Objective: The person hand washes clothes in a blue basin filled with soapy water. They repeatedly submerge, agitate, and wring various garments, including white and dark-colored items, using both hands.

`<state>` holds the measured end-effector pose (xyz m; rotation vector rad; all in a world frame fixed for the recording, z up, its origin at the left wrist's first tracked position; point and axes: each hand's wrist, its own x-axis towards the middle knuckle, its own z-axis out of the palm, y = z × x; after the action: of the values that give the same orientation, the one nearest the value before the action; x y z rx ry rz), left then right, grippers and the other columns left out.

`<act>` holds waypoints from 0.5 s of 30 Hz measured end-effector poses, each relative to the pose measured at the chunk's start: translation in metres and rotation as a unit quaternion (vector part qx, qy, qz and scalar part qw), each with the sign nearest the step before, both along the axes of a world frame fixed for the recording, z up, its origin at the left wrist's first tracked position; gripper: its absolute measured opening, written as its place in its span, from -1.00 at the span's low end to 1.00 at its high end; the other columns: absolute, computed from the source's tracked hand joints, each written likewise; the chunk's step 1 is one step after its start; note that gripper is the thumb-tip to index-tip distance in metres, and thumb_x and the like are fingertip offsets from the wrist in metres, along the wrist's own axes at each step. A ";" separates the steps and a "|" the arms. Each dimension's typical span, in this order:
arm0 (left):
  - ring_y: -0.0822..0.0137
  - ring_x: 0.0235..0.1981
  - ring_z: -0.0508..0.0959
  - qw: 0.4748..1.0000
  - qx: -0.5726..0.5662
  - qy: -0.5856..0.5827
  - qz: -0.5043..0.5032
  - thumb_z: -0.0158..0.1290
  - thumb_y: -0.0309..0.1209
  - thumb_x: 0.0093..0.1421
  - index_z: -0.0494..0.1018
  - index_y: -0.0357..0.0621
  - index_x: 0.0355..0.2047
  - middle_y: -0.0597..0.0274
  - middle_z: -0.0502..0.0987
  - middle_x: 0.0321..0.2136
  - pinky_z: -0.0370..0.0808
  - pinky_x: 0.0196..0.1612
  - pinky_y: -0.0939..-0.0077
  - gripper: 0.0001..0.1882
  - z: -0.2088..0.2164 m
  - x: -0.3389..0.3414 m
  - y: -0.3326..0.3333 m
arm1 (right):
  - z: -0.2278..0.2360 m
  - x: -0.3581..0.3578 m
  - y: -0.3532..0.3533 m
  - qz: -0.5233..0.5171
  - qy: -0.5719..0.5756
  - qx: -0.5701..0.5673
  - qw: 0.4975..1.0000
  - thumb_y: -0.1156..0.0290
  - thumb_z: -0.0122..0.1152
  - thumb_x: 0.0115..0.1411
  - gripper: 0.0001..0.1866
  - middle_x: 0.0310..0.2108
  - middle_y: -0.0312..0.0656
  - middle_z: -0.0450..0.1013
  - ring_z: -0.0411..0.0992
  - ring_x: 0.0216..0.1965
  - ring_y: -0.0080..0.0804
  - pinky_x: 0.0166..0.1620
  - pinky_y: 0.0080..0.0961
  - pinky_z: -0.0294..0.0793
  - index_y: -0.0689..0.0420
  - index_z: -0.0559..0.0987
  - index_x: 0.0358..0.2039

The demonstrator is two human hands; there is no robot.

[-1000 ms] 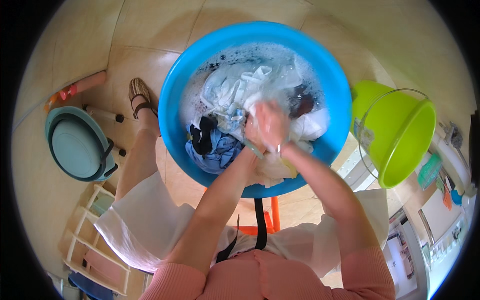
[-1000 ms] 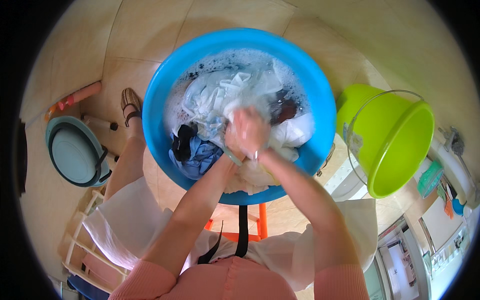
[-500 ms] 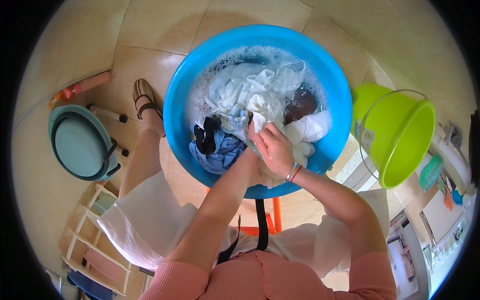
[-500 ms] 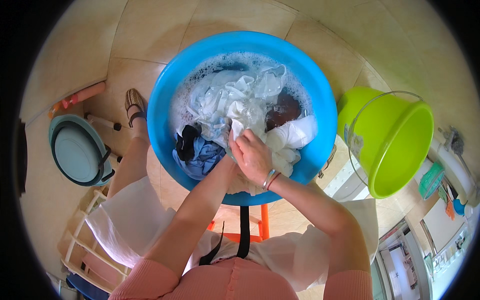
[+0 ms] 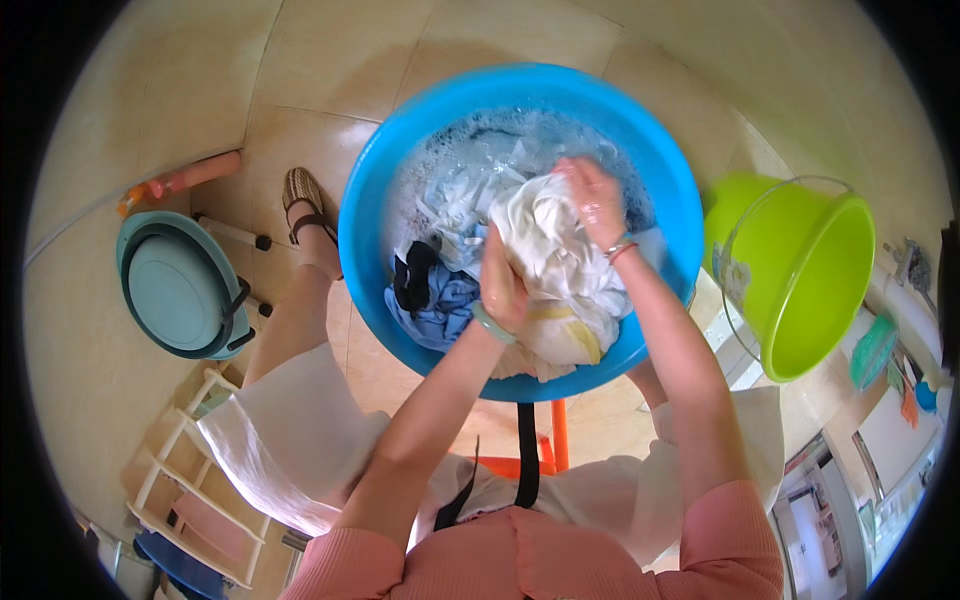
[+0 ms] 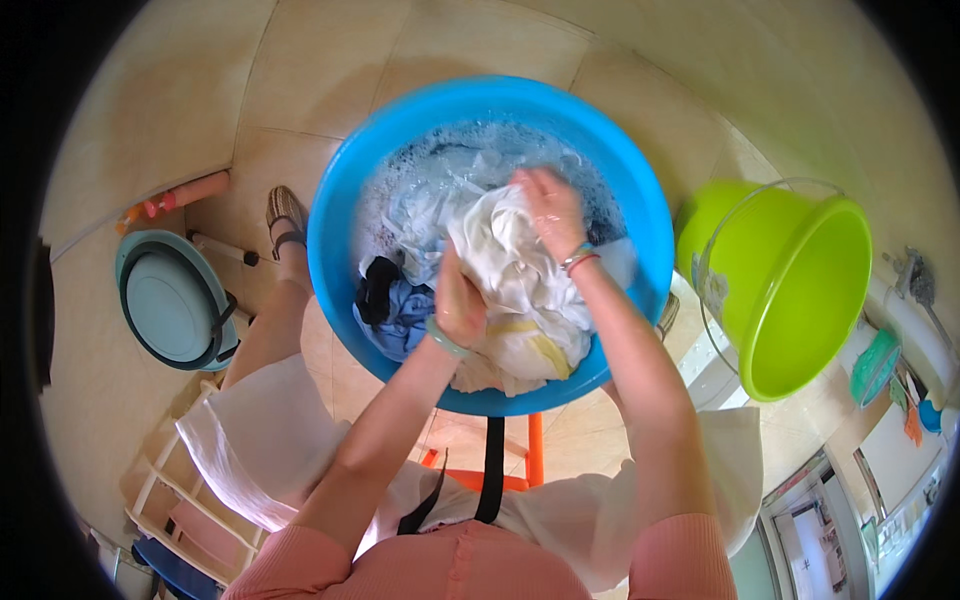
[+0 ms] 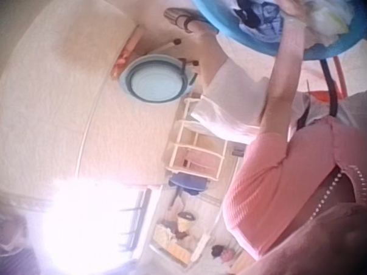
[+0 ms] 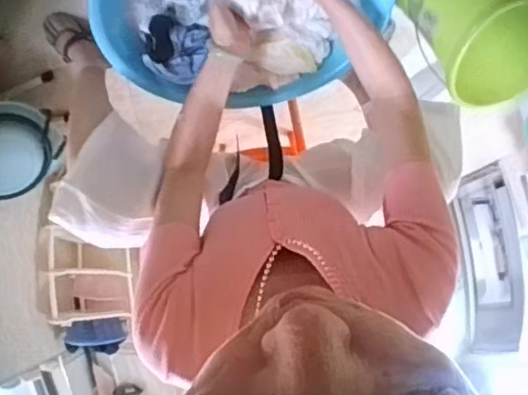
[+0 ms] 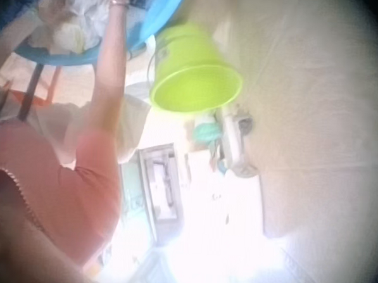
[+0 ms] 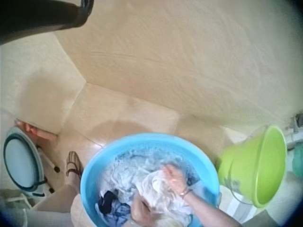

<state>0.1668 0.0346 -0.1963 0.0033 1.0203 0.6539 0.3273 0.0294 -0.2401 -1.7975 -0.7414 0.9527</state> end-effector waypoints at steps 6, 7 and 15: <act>0.14 0.01 0.40 0.915 0.302 0.243 -0.108 0.15 -0.31 0.15 0.08 -0.11 0.27 0.08 0.28 0.11 0.40 0.04 0.26 -0.28 0.027 0.015 0.045 | 0.035 0.007 -0.020 0.064 -0.438 -0.069 0.894 0.22 0.24 0.11 -0.50 0.18 -0.12 0.18 0.28 0.01 -0.01 -0.15 -0.25 0.47 -0.10 0.41 0.09; 0.10 -0.02 0.39 0.855 0.393 0.298 -0.159 0.22 -0.36 0.09 0.07 -0.09 0.27 0.04 0.26 0.12 0.42 0.00 0.23 -0.21 0.023 0.018 0.049 | 0.034 0.004 -0.019 0.109 -0.422 -0.109 0.894 0.21 0.26 0.08 -0.44 0.19 -0.12 0.17 0.26 0.02 0.02 -0.13 -0.20 0.47 -0.14 0.37 0.12; -0.21 -0.01 0.37 0.515 0.448 0.518 -0.516 0.15 -0.44 0.05 0.11 0.16 0.28 -0.22 0.32 0.02 0.38 -0.02 0.09 -0.22 -0.058 0.032 0.100 | -0.048 -0.003 0.003 0.175 -0.456 -0.192 0.851 0.44 0.18 0.06 -0.54 -0.01 0.04 0.36 0.35 -0.02 0.11 -0.02 -0.15 0.42 0.07 0.43 0.03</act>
<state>0.1988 0.1349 -0.2547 2.0267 1.3957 -0.1346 0.3244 0.0325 -0.2877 -2.5494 -1.5965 0.4152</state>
